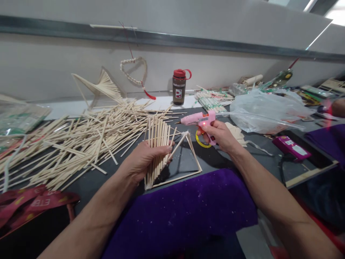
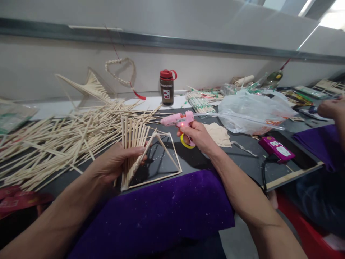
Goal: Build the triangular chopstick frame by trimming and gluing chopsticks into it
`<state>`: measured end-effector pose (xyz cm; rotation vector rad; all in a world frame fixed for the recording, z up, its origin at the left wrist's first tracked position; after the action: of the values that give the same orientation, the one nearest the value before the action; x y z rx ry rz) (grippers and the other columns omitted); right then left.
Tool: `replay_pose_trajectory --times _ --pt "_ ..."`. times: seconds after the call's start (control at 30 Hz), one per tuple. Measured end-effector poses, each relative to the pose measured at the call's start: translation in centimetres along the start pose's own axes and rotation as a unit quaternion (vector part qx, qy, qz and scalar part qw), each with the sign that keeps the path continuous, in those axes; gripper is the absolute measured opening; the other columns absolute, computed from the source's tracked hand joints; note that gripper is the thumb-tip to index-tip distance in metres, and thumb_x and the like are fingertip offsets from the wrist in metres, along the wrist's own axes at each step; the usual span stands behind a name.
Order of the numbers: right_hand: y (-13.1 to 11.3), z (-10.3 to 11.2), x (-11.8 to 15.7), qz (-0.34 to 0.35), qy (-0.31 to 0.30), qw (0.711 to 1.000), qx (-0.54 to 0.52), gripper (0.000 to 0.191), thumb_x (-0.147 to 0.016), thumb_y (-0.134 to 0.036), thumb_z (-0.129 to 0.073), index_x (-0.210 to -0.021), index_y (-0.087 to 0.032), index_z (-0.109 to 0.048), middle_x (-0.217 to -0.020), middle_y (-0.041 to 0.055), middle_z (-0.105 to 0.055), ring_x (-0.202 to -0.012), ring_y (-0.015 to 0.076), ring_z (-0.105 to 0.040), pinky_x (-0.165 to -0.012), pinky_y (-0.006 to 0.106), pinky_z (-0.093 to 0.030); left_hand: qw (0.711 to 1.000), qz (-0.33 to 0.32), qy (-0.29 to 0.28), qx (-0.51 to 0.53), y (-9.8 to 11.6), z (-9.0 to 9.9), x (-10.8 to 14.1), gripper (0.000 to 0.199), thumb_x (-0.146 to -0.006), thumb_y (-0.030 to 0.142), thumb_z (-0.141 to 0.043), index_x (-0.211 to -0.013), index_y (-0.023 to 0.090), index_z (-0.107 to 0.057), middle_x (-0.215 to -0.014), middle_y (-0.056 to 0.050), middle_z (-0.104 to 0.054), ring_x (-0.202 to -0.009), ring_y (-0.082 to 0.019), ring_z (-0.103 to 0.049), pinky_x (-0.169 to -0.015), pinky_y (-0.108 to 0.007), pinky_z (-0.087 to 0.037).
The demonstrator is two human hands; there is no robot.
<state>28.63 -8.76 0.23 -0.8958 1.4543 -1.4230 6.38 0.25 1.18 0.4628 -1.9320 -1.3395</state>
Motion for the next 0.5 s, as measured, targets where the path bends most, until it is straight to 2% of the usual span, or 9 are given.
replay_pose_trajectory --times 0.1,0.2,0.3,0.4,0.5 --pt "-0.5 0.3 0.0 0.007 0.007 1.0 -0.019 0.025 -0.079 -0.041 -0.063 -0.077 -0.016 -0.062 -0.054 -0.0016 -0.056 -0.04 0.0063 -0.042 -0.039 0.022 -0.028 1.0 0.011 0.009 0.003 0.1 0.0 0.0 0.028 -0.059 0.021 -0.079 -0.085 0.013 -0.071 -0.06 -0.001 -0.065 -0.05 -0.011 -0.058 -0.049 -0.02 -0.048" --pt "-1.1 1.6 0.3 0.022 0.051 0.997 -0.057 0.027 -0.078 -0.043 -0.065 -0.081 -0.016 -0.061 -0.055 -0.0021 -0.056 -0.043 0.0073 -0.047 -0.04 0.021 -0.034 1.0 0.014 0.01 0.002 0.2 0.0 -0.1 0.026 -0.061 0.019 -0.078 -0.086 0.013 -0.071 -0.06 -0.001 -0.067 -0.051 -0.011 -0.059 -0.049 -0.02 -0.047" --pt "-1.3 4.0 1.1 0.016 0.143 0.987 -0.074 0.031 -0.072 -0.044 -0.07 -0.085 -0.018 -0.059 -0.058 -0.0028 -0.058 -0.044 0.0083 -0.051 -0.041 0.02 -0.04 1.0 0.01 0.006 0.005 0.2 0.1 -0.2 0.028 -0.061 0.019 -0.078 -0.087 0.012 -0.071 -0.06 -0.001 -0.067 -0.049 -0.012 -0.058 -0.047 -0.02 -0.046" --pt "-0.4 7.0 2.2 -0.006 0.236 0.97 -0.065 0.035 -0.066 -0.042 -0.075 -0.085 -0.017 -0.061 -0.059 -0.0029 -0.059 -0.047 0.0085 -0.053 -0.041 0.019 -0.042 1.0 0.01 0.003 0.003 0.1 0.2 -0.4 0.031 -0.058 0.021 -0.08 -0.086 0.011 -0.069 -0.059 -0.002 -0.067 -0.048 -0.012 -0.059 -0.046 -0.02 -0.046" --pt "1.3 9.5 2.9 -0.051 0.255 0.964 -0.054 0.035 -0.062 -0.041 -0.077 -0.081 -0.015 -0.063 -0.055 -0.0029 -0.059 -0.043 0.0082 -0.051 -0.04 0.019 -0.042 1.0 0.015 0.004 -0.001 0.1 0.1 -0.4 0.035 -0.053 0.023 -0.081 -0.083 0.012 -0.068 -0.057 -0.001 -0.066 -0.047 -0.012 -0.059 -0.046 -0.02 -0.047"
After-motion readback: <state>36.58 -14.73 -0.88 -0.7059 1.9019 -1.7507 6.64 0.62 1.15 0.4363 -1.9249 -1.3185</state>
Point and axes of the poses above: each hand's wrist, its own x-axis away from the middle knuckle, its own z-axis out of the back of the hand, y = z × x, the point moved 1 cm from there along -x, towards the middle knuckle
